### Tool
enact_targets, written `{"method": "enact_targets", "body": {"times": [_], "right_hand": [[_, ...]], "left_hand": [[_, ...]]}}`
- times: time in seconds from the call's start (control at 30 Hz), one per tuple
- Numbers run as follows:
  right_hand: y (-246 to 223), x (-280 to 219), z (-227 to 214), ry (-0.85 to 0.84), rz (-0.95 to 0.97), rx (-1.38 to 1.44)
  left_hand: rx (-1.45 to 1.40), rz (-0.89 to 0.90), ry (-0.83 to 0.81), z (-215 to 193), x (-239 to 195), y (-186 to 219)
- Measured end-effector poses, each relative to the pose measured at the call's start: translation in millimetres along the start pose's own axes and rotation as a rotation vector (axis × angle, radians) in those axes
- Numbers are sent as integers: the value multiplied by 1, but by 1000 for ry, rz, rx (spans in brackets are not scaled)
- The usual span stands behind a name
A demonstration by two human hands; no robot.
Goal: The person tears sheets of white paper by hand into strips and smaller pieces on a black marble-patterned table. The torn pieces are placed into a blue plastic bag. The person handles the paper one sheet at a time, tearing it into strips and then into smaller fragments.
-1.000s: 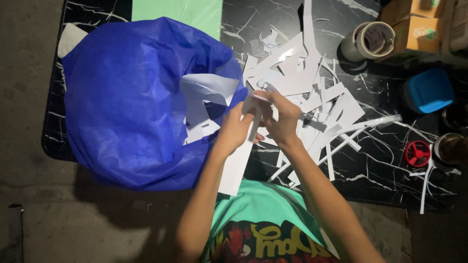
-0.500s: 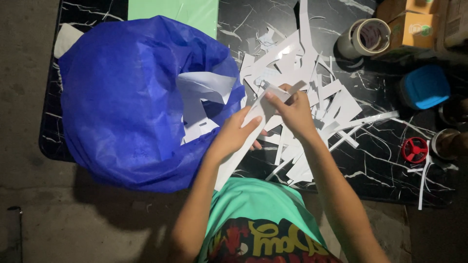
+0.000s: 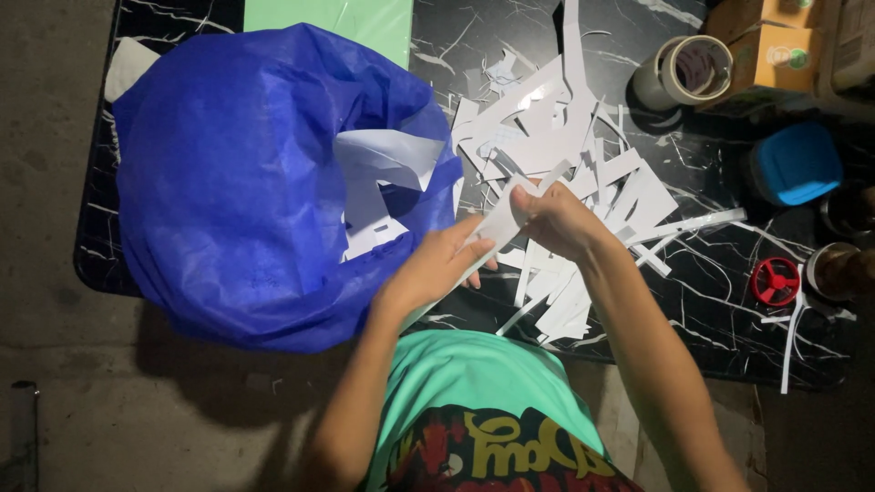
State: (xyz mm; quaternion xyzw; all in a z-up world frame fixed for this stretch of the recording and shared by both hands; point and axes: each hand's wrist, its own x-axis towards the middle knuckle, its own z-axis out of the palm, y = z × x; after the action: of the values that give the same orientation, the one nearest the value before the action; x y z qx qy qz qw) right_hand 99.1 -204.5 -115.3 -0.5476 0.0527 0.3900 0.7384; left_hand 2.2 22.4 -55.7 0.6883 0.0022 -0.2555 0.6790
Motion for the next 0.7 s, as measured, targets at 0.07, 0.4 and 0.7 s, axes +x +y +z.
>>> {"method": "enact_targets", "body": {"times": [0.07, 0.4, 0.7], "right_hand": [[0, -1, -2, -98, 69, 18], [10, -2, -42, -481, 47, 136], [7, -4, 40, -67, -187, 362]], "left_hand": [[182, 0, 10, 5, -3, 2], [550, 234, 125, 32, -23, 19], [536, 203, 511, 55, -15, -9]]}}
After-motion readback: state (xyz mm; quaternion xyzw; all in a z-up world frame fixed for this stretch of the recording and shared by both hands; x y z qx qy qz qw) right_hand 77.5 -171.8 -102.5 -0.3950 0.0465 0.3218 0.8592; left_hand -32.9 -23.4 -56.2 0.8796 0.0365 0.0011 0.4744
